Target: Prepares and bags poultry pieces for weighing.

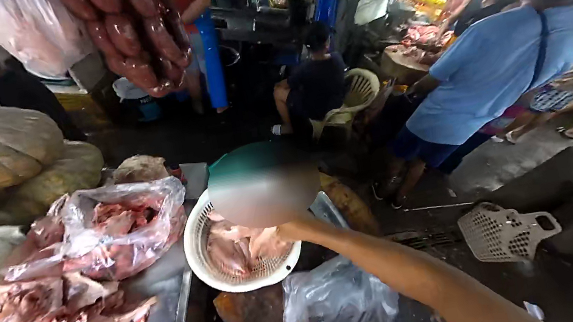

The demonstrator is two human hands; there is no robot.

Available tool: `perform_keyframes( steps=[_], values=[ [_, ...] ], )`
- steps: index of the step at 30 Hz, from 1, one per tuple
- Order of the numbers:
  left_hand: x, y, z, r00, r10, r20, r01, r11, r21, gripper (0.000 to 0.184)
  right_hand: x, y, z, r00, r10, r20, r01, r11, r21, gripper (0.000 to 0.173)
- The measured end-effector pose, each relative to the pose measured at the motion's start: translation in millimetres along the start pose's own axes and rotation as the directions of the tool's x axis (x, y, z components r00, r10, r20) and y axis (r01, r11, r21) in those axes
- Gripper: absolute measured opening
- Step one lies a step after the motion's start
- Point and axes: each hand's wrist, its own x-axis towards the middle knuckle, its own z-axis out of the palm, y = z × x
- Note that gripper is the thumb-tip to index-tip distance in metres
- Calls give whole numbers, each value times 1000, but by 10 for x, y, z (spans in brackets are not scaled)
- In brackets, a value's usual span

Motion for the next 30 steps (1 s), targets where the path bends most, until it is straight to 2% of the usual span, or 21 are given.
perform_keyframes(
  steps=[2, 3, 6, 7, 9, 11, 12, 14, 15, 16, 18, 19, 21, 23, 27, 30],
  values=[
    [2, 105, 142, 998, 44, -41, -47, 996, -78, 52, -201, 86, -210, 989, 38, -146, -26, 996, 85, 37],
    [31, 164, 200, 998, 52, -45, -57, 991, -121, 56, -296, 116, -282, 974, 31, -226, -2, 992, 126, 29],
    [181, 447, 241, 999, -52, 8, 53, 966, -254, 67, -669, 69, -559, 860, -12, -511, 148, 963, 227, 18],
    [242, 522, 249, 997, -77, 6, 75, 952, -298, 70, -813, 48, -666, 816, 6, -578, 195, 939, 285, 17],
    [334, 580, 275, 996, -85, -32, 67, 923, -379, 72, -1085, 43, -765, 774, 128, -620, 216, 868, 448, 17],
    [389, 566, 279, 995, -90, -39, 64, 894, -444, 74, -1299, 96, -623, 758, 317, -570, 169, 749, 641, 17],
    [394, 548, 271, 994, -105, -37, 74, 870, -488, 76, -1378, 149, -450, 766, 409, -496, 119, 668, 735, 20],
    [345, 536, 237, 984, -167, -58, 98, 789, -607, 72, -1466, 337, 72, 816, 521, -251, -69, 518, 853, 32],
    [308, 530, 227, 972, -208, -107, 92, 761, -642, 66, -1472, 490, 387, 844, 524, -112, -194, 493, 848, 35],
    [261, 499, 215, 956, -229, -182, 65, 771, -634, 66, -1474, 668, 704, 867, 498, 22, -321, 524, 789, 37],
    [184, 385, 164, 916, -255, -311, 30, 816, -578, 73, -1490, 925, 1200, 869, 440, 226, -488, 690, 535, 30],
    [170, 350, 131, 884, -286, -370, 33, 826, -562, 73, -1482, 929, 1287, 844, 458, 281, -536, 744, 399, 26],
    [89, 367, 35, 851, -306, -426, 29, 839, -544, 70, -1475, 823, 1190, 781, 560, 278, -621, 744, 245, 29],
    [-30, 450, -52, 857, -270, -439, 1, 853, -523, 67, -1494, 797, 997, 788, 568, 237, -614, 754, 233, 36],
    [-125, 422, -99, 928, -140, -346, -51, 870, -490, 61, -1397, 651, 386, 888, 266, 376, -412, 823, 392, 35],
    [-83, 272, -28, 966, -100, -239, -13, 903, -429, 45, -955, 198, 28, 950, 127, 284, -266, 805, 530, 29]
  ],
)
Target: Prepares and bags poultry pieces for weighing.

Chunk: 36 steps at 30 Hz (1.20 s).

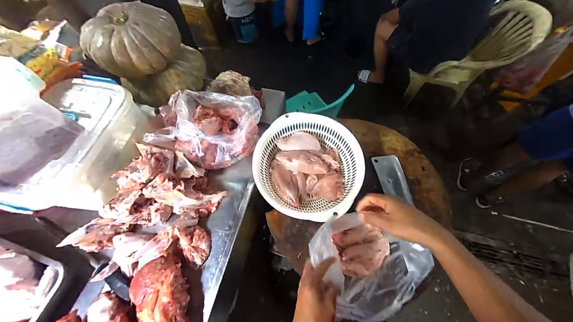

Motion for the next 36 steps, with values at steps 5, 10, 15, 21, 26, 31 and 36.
perform_keyframes(
  steps=[5, 10, 15, 21, 26, 31, 36],
  values=[
    [3, -77, 40, 996, -53, 68, 43, 988, 151, 43, 1581, -373, 291, 989, -135, -61, 94, 890, -446, 60],
    [120, -134, 15, 1000, -14, 24, 15, 999, -32, 33, 2395, -198, 541, 962, -204, -183, 77, 841, -535, 54],
    [309, -177, -59, 977, -106, 183, 169, 914, -369, 56, 2025, -152, 212, 953, -210, -220, 185, 975, -127, 60],
    [514, -21, -170, 964, -104, 245, 219, 833, -507, 81, 216, -386, -5, 906, -221, -362, 326, 908, 263, 62],
    [487, 200, -228, 952, -90, 294, 245, 798, -550, 81, -443, -228, 31, 873, -249, -420, 413, 836, 363, 53],
    [532, 304, -156, 987, -122, 102, 158, 803, -575, 75, -317, 782, 244, 891, -422, -169, 402, 905, -142, 27],
    [376, 118, -152, 998, 24, 63, -7, 966, -258, 78, -91, 1013, 82, 987, 118, 106, -67, 917, -393, 41]
  ],
)
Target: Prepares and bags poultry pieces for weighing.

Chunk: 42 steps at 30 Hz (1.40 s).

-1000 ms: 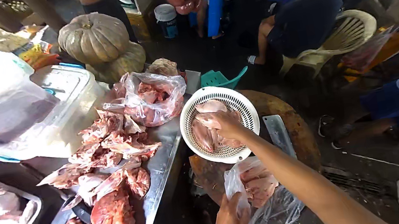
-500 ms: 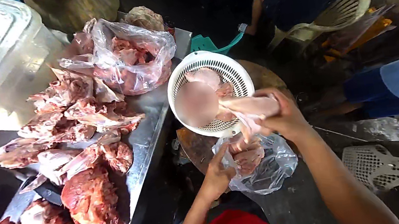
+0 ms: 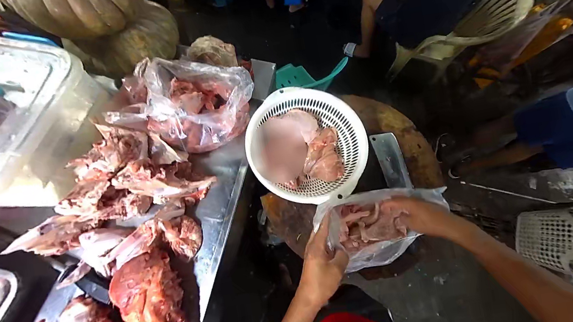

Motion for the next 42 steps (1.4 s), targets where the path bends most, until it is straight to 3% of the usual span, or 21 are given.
perform_keyframes(
  steps=[2, 4, 6, 8, 9, 11, 13, 16, 20, 24, 27, 30, 32, 34, 36, 39, 42],
  values=[
    [-89, -55, 3, 999, 32, 12, -33, 998, 52, 77, 1, -279, -114, 1000, -13, -28, 13, 1000, 4, 37],
    [-128, -40, -9, 999, 38, 14, -39, 996, 84, 77, 43, -573, -66, 990, -141, 13, 141, 989, 40, 33],
    [-161, -5, -15, 999, 43, 6, -44, 992, 118, 76, 103, -834, 57, 948, -283, 144, 276, 959, 69, 30],
    [-165, 12, -36, 999, 50, -11, -48, 988, 149, 74, 157, -1119, -79, 932, -274, 236, 268, 962, 55, 29],
    [-177, 9, -49, 999, 42, -29, -37, 986, 161, 73, 179, -1264, -232, 956, -242, 167, 229, 969, 91, 30],
    [-205, -29, -76, 998, 2, -61, 9, 984, 176, 71, 402, -1496, -586, 983, -145, -110, 162, 973, 167, 29],
    [-257, -78, -95, 997, -40, -60, 51, 979, 197, 71, 980, -1492, -838, 967, -91, -239, 113, 991, 78, 35],
    [-364, -125, -81, 998, -33, -51, 44, 972, 233, 68, 1862, -1258, -743, 991, -24, -130, -10, 967, -255, 55],
    [-514, -237, -123, 992, 0, -126, 29, 973, 229, 61, 1994, -1454, -145, 996, 28, -86, -70, 844, -533, 87],
    [-552, -313, -96, 991, -4, -132, 34, 974, 223, 62, 2051, -1512, -18, 983, 75, -166, -161, 779, -606, 72],
    [-511, -269, -88, 995, -13, -100, 38, 966, 254, 65, 2084, -1352, -81, 968, -43, -248, -127, 769, -627, 59],
    [-453, -206, -115, 996, -28, -87, 51, 960, 277, 66, 2025, -1237, -384, 932, -73, -355, -82, 912, -401, 41],
    [-436, -196, -103, 997, -10, -83, 31, 964, 263, 64, 1901, -1179, -673, 924, 100, -370, -147, 984, -100, 40],
    [-403, -179, -77, 997, 11, -73, 6, 974, 225, 65, 1802, -898, -828, 884, 213, -416, -107, 958, 264, 42],
    [-341, -131, -42, 999, -6, -42, 14, 984, 177, 74, 1532, -750, -903, 847, 291, -445, 19, 820, 571, 43],
    [-245, -45, 11, 1000, -12, 27, 9, 995, 102, 86, 879, -655, -998, 851, 191, -489, 245, 680, 691, 40],
    [-135, 68, 78, 995, 13, 94, -14, 1000, 10, 92, 113, -694, -1164, 812, -25, -583, 422, 715, 558, 39]
  ],
)
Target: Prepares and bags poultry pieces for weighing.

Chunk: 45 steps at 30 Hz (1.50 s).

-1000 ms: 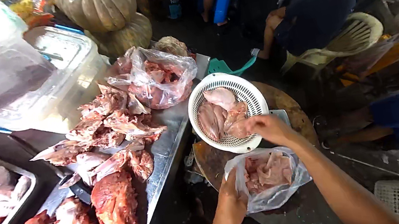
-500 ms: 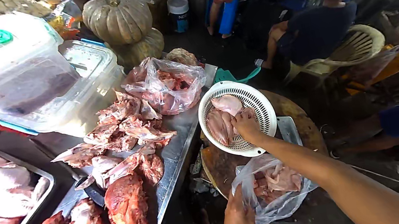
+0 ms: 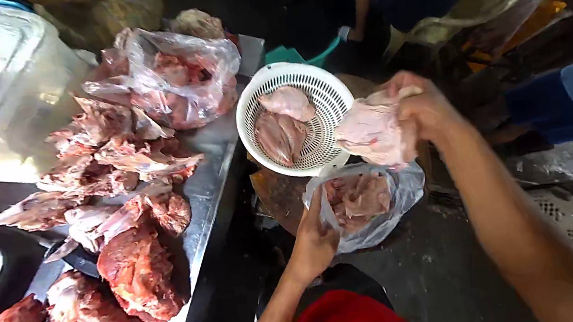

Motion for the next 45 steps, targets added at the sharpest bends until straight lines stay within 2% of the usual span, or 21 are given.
perform_keyframes(
  steps=[3, 5, 6, 8, 10, 11, 14, 16, 18, 20, 22, 26, 28, 30, 32, 34, 36, 39, 41, 43, 45],
  values=[
    [127, 239, 43, 1000, -5, 29, 5, 999, -33, 91, -419, -551, -232, 969, -173, 179, 214, 947, -240, 28],
    [178, 350, 58, 1000, -8, 17, 9, 999, -37, 89, -632, -661, -79, 924, -181, 338, 320, 850, -419, 21],
    [194, 364, 59, 1000, -1, -3, 0, 1000, -23, 88, -717, -567, 101, 891, -120, 437, 347, 800, -489, 19],
    [188, 330, 44, 998, 21, -63, -19, 999, 44, 87, -853, -179, 603, 789, 39, 614, 402, 722, -563, 29],
    [126, 260, -20, 992, 37, -121, -18, 989, 148, 83, -888, 86, 965, 672, 220, 707, 375, 722, -581, 34],
    [81, 194, -60, 988, 23, -154, 2, 987, 161, 82, -828, 104, 1040, 670, 247, 700, 325, 750, -576, 33],
    [-163, -37, -125, 981, -54, -188, 66, 996, 62, 81, -432, -53, 1112, 873, 161, 461, 101, 864, -493, 32],
    [-304, -86, -103, 975, -63, -213, 75, 996, 47, 79, 64, 3, 1255, 949, 105, 298, 55, 874, -483, 32],
    [-410, -75, -77, 970, -47, -238, 69, 994, 86, 77, 662, 193, 1477, 962, 129, 241, 40, 806, -591, 40],
    [-488, -29, -46, 969, -60, -238, 89, 989, 114, 74, 1236, 491, 1668, 963, 152, 221, 49, 711, -701, 57],
    [-531, 17, -7, 971, -68, -229, 106, 981, 160, 66, 1692, 780, 1771, 978, 99, 183, 64, 691, -720, 66],
    [-635, -136, -4, 971, -44, -234, 96, 972, 214, 62, 1963, 911, 2106, 991, 130, 30, -60, 634, -771, 72],
    [-629, -205, -8, 977, -40, -209, 82, 977, 196, 65, 1965, 895, 2040, 991, 135, -8, -91, 619, -780, 69],
    [-596, -243, -43, 983, -33, -183, 69, 979, 193, 68, 1900, 839, 1863, 996, 86, -32, -82, 669, -739, 63],
    [-526, -271, -75, 984, 0, -175, 37, 978, 204, 64, 1710, 673, 1596, 999, 14, -46, -40, 778, -627, 61],
    [-422, -281, -96, 983, 35, -181, 7, 974, 225, 56, 1364, 409, 1271, 997, -25, -73, -10, 896, -444, 65],
    [-318, -199, -110, 991, -7, -133, 32, 981, 189, 61, 915, 198, 954, 994, -37, -102, 16, 979, -204, 72],
    [-118, -34, -97, 998, -55, -30, 56, 998, 42, 78, 218, -8, 656, 996, 4, -93, 16, 977, 213, 87],
    [9, 57, -66, 997, -77, -11, 76, 996, -35, 84, -228, -38, 628, 989, 69, -133, -12, 922, 388, 86],
    [89, 147, -45, 994, -97, -41, 93, 991, -93, 85, -640, 68, 675, 970, 57, -237, 25, 944, 329, 84],
    [103, 213, -82, 990, -114, -83, 101, 984, -146, 85, -1032, 327, 781, 939, -143, -311, 139, 990, -35, 71]
  ],
)
